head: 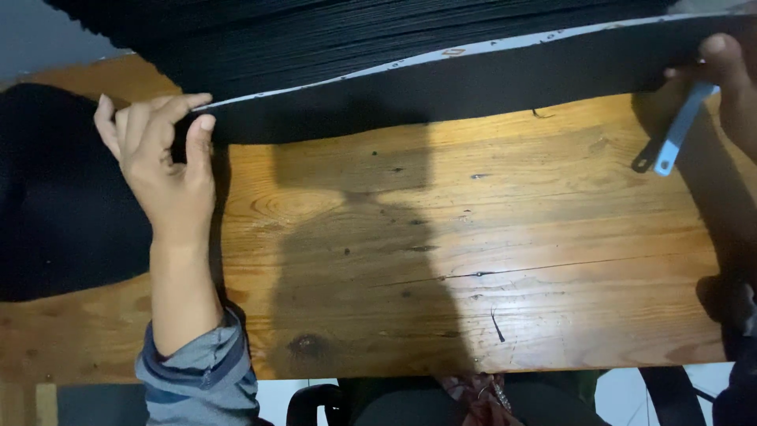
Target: Measuring and cutting a black elastic band using a paper template and scissors
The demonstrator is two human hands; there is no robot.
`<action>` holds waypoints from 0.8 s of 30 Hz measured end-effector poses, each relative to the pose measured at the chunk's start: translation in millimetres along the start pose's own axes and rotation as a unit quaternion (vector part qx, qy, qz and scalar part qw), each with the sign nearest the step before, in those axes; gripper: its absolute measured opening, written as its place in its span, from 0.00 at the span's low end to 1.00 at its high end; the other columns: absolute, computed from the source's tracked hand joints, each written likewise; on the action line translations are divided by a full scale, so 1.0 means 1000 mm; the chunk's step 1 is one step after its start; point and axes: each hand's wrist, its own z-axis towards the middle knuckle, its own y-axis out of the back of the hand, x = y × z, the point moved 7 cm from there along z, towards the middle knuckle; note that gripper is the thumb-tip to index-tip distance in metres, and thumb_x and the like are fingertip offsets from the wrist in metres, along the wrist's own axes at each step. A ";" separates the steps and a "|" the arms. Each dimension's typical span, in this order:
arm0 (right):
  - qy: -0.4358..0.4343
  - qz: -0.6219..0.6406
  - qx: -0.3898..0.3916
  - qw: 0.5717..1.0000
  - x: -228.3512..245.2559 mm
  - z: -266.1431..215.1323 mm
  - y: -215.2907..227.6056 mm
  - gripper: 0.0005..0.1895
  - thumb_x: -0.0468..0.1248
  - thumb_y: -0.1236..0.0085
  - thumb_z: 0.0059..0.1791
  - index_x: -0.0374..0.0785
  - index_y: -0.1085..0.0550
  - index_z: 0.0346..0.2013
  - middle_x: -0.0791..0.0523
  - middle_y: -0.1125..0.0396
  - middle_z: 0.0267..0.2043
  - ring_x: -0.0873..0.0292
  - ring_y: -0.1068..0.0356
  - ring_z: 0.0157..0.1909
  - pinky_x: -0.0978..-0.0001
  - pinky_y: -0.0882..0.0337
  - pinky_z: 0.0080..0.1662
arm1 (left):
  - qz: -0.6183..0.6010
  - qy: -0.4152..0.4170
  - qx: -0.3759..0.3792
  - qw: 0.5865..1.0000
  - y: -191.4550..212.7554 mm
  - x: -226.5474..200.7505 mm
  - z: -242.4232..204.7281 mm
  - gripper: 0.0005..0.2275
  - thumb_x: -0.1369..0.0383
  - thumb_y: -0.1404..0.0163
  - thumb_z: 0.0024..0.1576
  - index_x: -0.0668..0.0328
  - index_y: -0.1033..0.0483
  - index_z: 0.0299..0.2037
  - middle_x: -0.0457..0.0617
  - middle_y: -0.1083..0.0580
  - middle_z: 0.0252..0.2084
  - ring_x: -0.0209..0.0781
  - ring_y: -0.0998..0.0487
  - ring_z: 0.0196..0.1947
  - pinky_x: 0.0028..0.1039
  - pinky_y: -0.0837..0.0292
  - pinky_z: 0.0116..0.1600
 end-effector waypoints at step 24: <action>0.177 -0.295 -0.024 0.939 0.105 -0.017 -0.014 0.14 0.29 0.58 0.75 0.14 0.37 0.68 0.30 0.39 0.57 0.31 0.38 0.58 0.44 0.39 0.61 | -0.029 0.013 -0.023 0.999 0.005 0.006 0.002 0.07 0.69 0.51 0.71 0.59 0.19 0.48 0.52 0.25 0.43 0.50 0.25 0.47 0.48 0.56 0.73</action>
